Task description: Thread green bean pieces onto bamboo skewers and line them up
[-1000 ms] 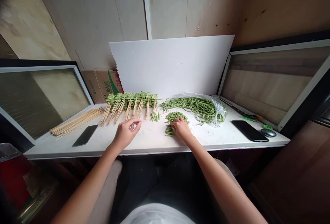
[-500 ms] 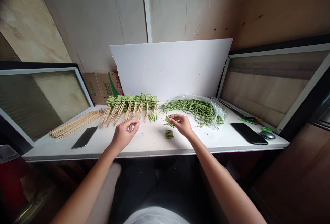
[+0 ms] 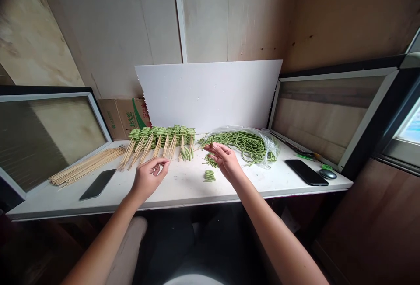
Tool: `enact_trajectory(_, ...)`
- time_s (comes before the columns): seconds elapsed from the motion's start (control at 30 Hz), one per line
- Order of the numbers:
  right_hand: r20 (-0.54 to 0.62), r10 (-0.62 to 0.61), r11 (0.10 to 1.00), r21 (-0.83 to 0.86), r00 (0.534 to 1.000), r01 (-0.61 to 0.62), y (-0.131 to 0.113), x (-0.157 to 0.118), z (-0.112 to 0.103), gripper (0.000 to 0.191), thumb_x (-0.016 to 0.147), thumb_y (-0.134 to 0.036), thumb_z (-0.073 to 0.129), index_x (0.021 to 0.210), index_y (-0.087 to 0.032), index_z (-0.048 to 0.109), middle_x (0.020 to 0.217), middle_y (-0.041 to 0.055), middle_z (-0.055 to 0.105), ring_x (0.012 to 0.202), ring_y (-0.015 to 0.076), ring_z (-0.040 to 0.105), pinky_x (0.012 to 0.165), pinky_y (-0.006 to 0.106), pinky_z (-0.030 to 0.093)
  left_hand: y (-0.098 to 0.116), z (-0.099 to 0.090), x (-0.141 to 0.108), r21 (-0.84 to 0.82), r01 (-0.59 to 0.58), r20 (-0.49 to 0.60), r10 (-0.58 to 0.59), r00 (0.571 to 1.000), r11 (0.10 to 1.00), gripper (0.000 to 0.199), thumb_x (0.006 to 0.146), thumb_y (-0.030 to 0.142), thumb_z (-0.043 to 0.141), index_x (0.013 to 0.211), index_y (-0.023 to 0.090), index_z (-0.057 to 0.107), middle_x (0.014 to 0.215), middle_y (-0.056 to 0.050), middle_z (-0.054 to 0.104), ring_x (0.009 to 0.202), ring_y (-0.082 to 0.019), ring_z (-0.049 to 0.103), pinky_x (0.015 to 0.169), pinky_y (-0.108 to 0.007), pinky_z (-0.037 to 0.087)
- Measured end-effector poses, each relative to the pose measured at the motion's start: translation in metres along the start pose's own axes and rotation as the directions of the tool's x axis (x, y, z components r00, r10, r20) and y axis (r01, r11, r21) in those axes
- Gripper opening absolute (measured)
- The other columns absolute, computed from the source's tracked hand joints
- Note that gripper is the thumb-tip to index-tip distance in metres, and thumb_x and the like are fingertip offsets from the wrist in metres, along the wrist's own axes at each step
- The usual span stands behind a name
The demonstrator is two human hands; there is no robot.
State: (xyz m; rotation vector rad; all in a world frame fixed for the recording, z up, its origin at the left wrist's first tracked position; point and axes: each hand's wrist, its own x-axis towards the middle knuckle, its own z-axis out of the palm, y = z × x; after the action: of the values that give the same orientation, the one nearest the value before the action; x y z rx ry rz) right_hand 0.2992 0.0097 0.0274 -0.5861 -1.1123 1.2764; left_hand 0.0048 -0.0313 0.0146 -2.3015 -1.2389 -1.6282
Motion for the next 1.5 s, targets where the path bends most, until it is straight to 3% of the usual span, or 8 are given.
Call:
enact_trajectory(0.17, 0.017, 0.010, 1.000, -0.008, 1.000, -0.010, 0.003, 0.000, 0.000, 0.030, 0.081, -0.049, 0.085, 0.097, -0.026, 0.078, 0.113, 0.0069, 0.080, 0.120, 0.0270, 0.072, 0.090, 0.034, 0.056, 0.002, 0.002, -0.001, -0.002, -0.009, 0.005, 0.009, 1.000, 1.000, 0.013, 0.097, 0.027, 0.064, 0.099, 0.020, 0.075, 0.087, -0.004, 0.075, 0.059, -0.011, 0.052, 0.056, -0.023, 0.045)
enact_trajectory(0.47, -0.014, 0.035, 0.999, 0.003, 0.999, -0.035, 0.005, -0.001, 0.002, 0.026, 0.078, -0.047, 0.087, 0.092, -0.026, 0.079, 0.107, 0.0058, 0.081, 0.119, 0.0284, 0.072, 0.064, 0.025, 0.052, 0.004, 0.001, -0.001, 0.004, -0.003, 0.020, 0.003, 1.000, 1.000, 0.014, 0.096, 0.027, 0.063, 0.098, 0.020, 0.075, 0.087, -0.004, 0.074, 0.058, -0.011, 0.050, 0.054, -0.022, 0.044)
enact_trajectory(0.83, -0.104, -0.014, 0.998, -0.062, 0.995, 0.007, 0.004, 0.000, 0.001, 0.031, 0.068, -0.046, 0.094, 0.082, -0.022, 0.080, 0.090, 0.0091, 0.081, 0.103, 0.0288, 0.077, 0.061, 0.027, 0.055, 0.005, -0.003, -0.001, 0.015, -0.022, 0.055, 0.021, 0.998, 1.000, 0.014, 0.097, 0.024, 0.063, 0.097, 0.021, 0.076, 0.087, -0.004, 0.074, 0.060, -0.011, 0.049, 0.057, -0.022, 0.045)
enact_trajectory(1.3, -0.090, -0.028, 0.990, -0.142, 0.996, 0.015, 0.012, -0.002, 0.004, 0.029, 0.070, -0.046, 0.092, 0.084, -0.023, 0.082, 0.095, 0.0092, 0.079, 0.100, 0.0270, 0.073, 0.061, 0.028, 0.056, 0.002, -0.006, 0.000, 0.056, -0.050, 0.069, 0.046, 0.997, 0.997, 0.016, 0.100, 0.025, 0.060, 0.098, 0.022, 0.076, 0.086, -0.004, 0.074, 0.063, -0.013, 0.054, 0.062, -0.025, 0.046)
enact_trajectory(1.5, -0.103, -0.042, 0.987, -0.162, 0.994, 0.025, 0.017, -0.002, 0.005, 0.028, 0.072, -0.049, 0.091, 0.084, -0.025, 0.083, 0.094, 0.0082, 0.078, 0.095, 0.0262, 0.071, 0.061, 0.030, 0.055, 0.002, -0.008, 0.001, 0.113, -0.086, 0.066, 0.079, 0.995, 0.990, 0.015, 0.099, 0.022, 0.060, 0.098, 0.022, 0.075, 0.087, -0.003, 0.075, 0.070, -0.014, 0.064, 0.065, -0.025, 0.046)
